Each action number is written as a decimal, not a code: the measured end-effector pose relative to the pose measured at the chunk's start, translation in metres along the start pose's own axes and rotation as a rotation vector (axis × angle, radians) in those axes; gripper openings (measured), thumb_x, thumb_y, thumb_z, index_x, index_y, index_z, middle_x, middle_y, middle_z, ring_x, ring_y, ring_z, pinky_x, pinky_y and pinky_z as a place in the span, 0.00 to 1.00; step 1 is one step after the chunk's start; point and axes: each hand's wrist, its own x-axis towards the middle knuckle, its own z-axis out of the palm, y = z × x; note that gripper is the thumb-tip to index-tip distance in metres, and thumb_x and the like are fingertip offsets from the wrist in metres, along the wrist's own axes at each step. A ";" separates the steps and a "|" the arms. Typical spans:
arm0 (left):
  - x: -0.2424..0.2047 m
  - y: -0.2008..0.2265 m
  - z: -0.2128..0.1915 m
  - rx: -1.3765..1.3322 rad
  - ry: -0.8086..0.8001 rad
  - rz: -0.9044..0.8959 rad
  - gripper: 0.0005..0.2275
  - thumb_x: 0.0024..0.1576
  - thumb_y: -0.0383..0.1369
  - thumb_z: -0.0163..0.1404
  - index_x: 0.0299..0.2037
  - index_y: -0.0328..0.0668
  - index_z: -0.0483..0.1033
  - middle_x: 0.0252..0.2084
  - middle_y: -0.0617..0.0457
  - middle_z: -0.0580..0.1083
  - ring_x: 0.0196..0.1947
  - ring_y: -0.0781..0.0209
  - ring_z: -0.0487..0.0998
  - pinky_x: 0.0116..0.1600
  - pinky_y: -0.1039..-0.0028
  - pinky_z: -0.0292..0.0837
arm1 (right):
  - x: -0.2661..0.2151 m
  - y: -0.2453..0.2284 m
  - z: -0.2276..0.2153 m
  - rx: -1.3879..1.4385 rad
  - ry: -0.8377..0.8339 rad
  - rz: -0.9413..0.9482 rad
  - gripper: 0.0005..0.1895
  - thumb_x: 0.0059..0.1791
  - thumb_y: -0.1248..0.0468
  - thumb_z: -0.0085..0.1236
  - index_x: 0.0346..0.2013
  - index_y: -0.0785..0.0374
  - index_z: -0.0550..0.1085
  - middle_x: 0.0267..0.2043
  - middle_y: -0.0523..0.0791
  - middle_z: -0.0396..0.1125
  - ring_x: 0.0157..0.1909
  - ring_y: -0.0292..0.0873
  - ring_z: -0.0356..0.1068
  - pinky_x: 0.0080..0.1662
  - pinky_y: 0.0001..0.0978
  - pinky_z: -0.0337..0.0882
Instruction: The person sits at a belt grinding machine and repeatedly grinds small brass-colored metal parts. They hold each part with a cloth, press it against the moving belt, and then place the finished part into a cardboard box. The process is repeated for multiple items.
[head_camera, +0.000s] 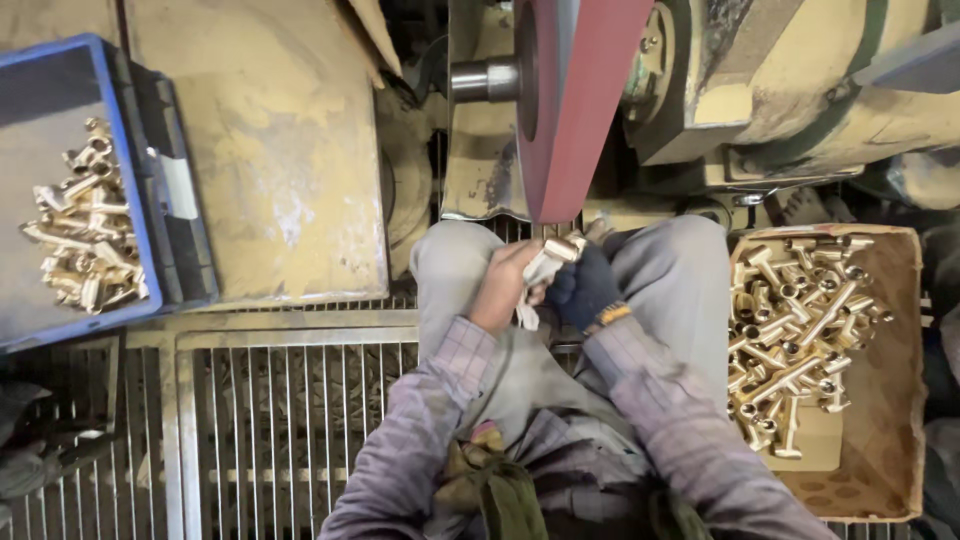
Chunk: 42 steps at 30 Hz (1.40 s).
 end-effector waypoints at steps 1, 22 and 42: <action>-0.012 0.001 0.001 0.048 0.007 0.029 0.15 0.68 0.38 0.44 0.42 0.30 0.77 0.27 0.52 0.72 0.19 0.68 0.68 0.22 0.76 0.63 | -0.014 -0.001 0.009 -0.157 0.024 -0.095 0.19 0.64 0.50 0.44 0.33 0.56 0.70 0.21 0.38 0.60 0.20 0.37 0.59 0.23 0.29 0.61; -0.004 0.023 0.011 -0.172 -0.147 -0.171 0.15 0.66 0.31 0.40 0.55 0.32 0.76 0.33 0.50 0.74 0.25 0.68 0.69 0.28 0.78 0.65 | -0.104 -0.034 0.102 -1.586 0.145 -0.649 0.13 0.56 0.59 0.54 0.48 0.66 0.75 0.35 0.44 0.70 0.33 0.37 0.66 0.36 0.30 0.69; 0.044 -0.039 0.010 -0.436 0.027 -0.151 0.12 0.66 0.30 0.36 0.44 0.34 0.73 0.31 0.53 0.69 0.22 0.71 0.62 0.26 0.80 0.57 | 0.026 -0.107 0.044 -2.171 0.039 -0.871 0.15 0.55 0.60 0.52 0.52 0.66 0.71 0.36 0.47 0.68 0.34 0.46 0.67 0.36 0.38 0.65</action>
